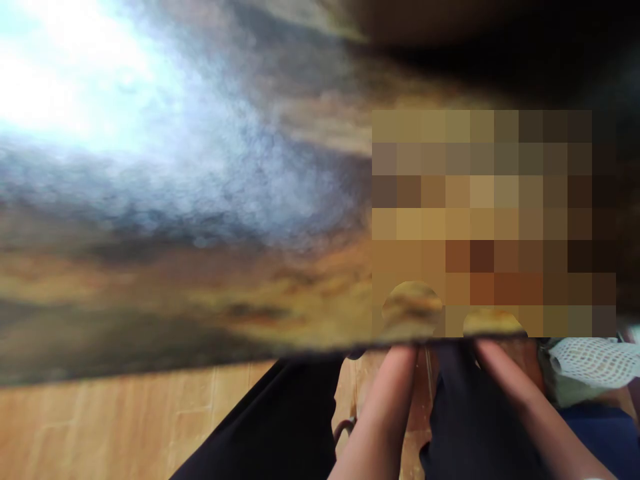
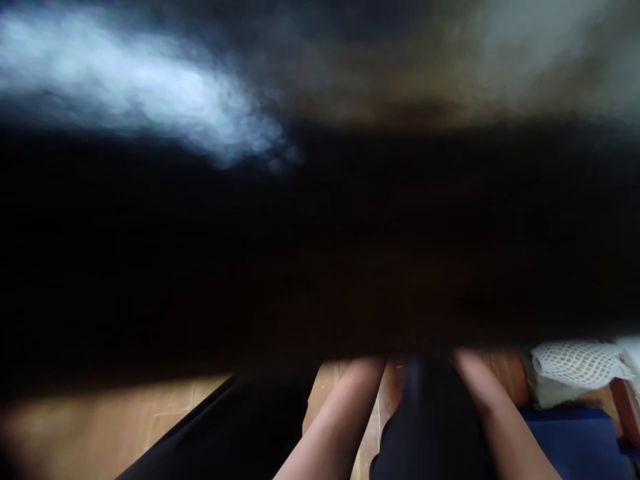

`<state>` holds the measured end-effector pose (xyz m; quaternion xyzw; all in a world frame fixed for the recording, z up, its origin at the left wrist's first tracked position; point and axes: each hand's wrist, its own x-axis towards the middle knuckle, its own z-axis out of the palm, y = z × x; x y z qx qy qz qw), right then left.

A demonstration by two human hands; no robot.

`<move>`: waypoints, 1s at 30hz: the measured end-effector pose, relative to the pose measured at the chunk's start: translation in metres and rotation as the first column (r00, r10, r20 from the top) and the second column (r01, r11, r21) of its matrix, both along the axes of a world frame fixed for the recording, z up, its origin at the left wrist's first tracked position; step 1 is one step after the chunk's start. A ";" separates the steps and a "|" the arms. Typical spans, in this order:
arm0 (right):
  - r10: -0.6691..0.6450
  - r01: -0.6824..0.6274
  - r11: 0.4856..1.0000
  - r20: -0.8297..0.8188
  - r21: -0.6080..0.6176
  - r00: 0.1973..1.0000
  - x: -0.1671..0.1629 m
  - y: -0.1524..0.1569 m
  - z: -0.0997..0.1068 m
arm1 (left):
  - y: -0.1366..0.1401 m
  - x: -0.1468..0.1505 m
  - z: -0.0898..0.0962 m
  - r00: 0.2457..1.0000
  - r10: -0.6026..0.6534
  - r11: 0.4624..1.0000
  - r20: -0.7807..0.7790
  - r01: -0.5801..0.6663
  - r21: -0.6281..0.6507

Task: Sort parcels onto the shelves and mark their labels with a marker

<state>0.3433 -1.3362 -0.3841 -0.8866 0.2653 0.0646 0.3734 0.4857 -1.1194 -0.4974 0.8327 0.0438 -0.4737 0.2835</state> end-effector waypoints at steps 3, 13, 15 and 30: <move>-0.012 0.012 1.000 -0.002 0.001 1.000 0.004 -0.008 -0.002 | 0.000 0.000 -0.001 1.000 0.002 1.000 0.004 -0.002 0.001; -0.003 0.003 1.000 -0.009 -0.014 1.000 -0.003 -0.007 0.003 | -0.002 -0.001 -0.002 1.000 0.009 1.000 0.003 -0.009 0.008; -0.001 0.001 1.000 -0.007 -0.028 1.000 -0.002 -0.007 0.004 | -0.002 0.000 -0.002 1.000 0.009 1.000 -0.002 -0.009 0.004; 0.097 -0.094 0.978 0.011 -0.185 0.995 0.064 0.039 0.019 | -0.001 -0.003 -0.005 1.000 0.015 0.999 0.009 -0.015 -0.028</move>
